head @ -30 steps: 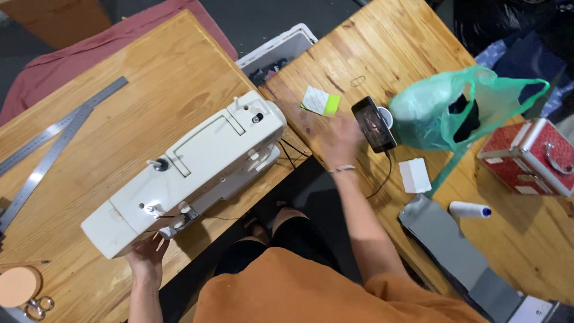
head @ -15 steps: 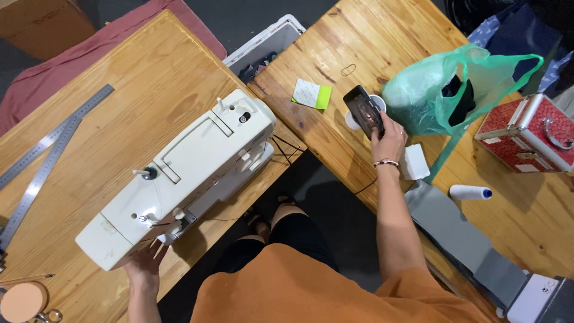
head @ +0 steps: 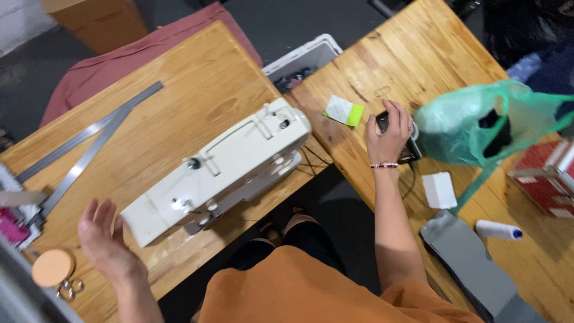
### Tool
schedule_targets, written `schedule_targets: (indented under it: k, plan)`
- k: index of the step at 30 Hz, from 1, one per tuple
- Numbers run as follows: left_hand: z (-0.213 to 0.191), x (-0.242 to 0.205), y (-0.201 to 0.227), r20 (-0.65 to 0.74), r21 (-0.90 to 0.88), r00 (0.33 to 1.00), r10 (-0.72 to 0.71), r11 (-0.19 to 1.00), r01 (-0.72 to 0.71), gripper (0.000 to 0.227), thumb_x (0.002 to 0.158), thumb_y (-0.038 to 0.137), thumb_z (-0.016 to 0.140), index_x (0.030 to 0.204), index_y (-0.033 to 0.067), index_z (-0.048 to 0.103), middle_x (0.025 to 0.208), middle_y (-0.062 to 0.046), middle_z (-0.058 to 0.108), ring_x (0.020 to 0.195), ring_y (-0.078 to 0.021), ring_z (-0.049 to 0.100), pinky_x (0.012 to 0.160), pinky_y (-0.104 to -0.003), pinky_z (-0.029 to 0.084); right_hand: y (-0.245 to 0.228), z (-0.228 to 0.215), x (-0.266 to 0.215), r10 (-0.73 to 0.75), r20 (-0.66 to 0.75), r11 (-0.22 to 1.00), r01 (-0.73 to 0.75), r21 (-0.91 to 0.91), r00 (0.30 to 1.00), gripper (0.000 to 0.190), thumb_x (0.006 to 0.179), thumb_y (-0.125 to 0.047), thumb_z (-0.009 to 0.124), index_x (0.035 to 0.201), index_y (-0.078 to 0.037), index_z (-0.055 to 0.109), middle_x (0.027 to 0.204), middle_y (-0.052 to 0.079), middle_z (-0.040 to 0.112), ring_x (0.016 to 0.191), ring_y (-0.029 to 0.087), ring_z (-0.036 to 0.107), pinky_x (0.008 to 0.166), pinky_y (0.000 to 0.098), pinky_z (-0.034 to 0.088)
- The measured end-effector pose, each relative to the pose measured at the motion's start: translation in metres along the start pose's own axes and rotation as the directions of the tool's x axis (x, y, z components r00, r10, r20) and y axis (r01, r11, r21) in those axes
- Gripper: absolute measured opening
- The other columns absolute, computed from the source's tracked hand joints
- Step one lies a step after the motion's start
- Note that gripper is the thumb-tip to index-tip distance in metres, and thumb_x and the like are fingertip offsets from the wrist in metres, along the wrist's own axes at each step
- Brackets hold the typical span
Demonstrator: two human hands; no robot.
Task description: The person organizes a sewing workspace by gathering fabric scraps, moving a sewing machine onto a table, and sorting thread spools into a storage box.
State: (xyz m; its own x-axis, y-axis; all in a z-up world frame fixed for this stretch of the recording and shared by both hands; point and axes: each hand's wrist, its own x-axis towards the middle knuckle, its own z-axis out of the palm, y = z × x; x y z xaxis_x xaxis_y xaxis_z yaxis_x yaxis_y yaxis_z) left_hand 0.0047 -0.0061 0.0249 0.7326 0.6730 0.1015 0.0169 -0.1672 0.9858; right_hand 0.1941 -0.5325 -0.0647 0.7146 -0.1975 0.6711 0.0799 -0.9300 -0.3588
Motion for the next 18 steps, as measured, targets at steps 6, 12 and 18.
schedule_targets:
  k: [6, 12, 18]
  plan:
    - [0.034, -0.013, 0.025, -0.070, 0.023, 0.985, 0.160, 0.987, -0.159, 0.039, 0.105, 0.029, 0.056, 0.132, 0.0006, 0.058, 0.121, -0.020, 0.061, 0.121, -0.0302, 0.056, 0.106, -0.045, 0.042, -0.116, -0.024, 0.014, -0.076, 0.019, 0.925, 0.064, 0.375, 0.997, 0.029, 0.088, -0.003, 0.074, 0.117, -0.008, 0.071, 0.113, 0.008, 0.067, 0.109, 0.031, 0.064, 0.099, 0.0424, 0.046]
    - [0.046, -0.036, 0.035, -0.033, -0.052, 0.990, 0.134, 0.989, -0.136, 0.036, 0.098, 0.005, 0.060, 0.134, 0.0005, 0.057, 0.127, -0.018, 0.061, 0.128, -0.0264, 0.053, 0.114, -0.045, 0.039, -0.170, -0.022, 0.004, -0.136, 0.071, 0.838, 0.076, 0.540, 0.988, 0.032, 0.086, 0.009, 0.058, 0.109, -0.009, 0.072, 0.105, 0.003, 0.070, 0.105, 0.025, 0.065, 0.098, 0.0395, 0.047]
    - [0.043, -0.046, 0.048, -0.050, 0.015, 0.987, 0.153, 0.988, -0.152, 0.035, 0.093, 0.005, 0.067, 0.128, 0.0058, 0.063, 0.119, -0.011, 0.061, 0.132, -0.0263, 0.054, 0.118, -0.044, 0.036, -0.212, -0.049, 0.021, -0.226, 0.006, 0.738, 0.168, 0.653, 0.974, 0.025, 0.088, 0.013, 0.058, 0.101, -0.003, 0.073, 0.099, 0.011, 0.071, 0.099, 0.030, 0.065, 0.095, 0.0421, 0.050]
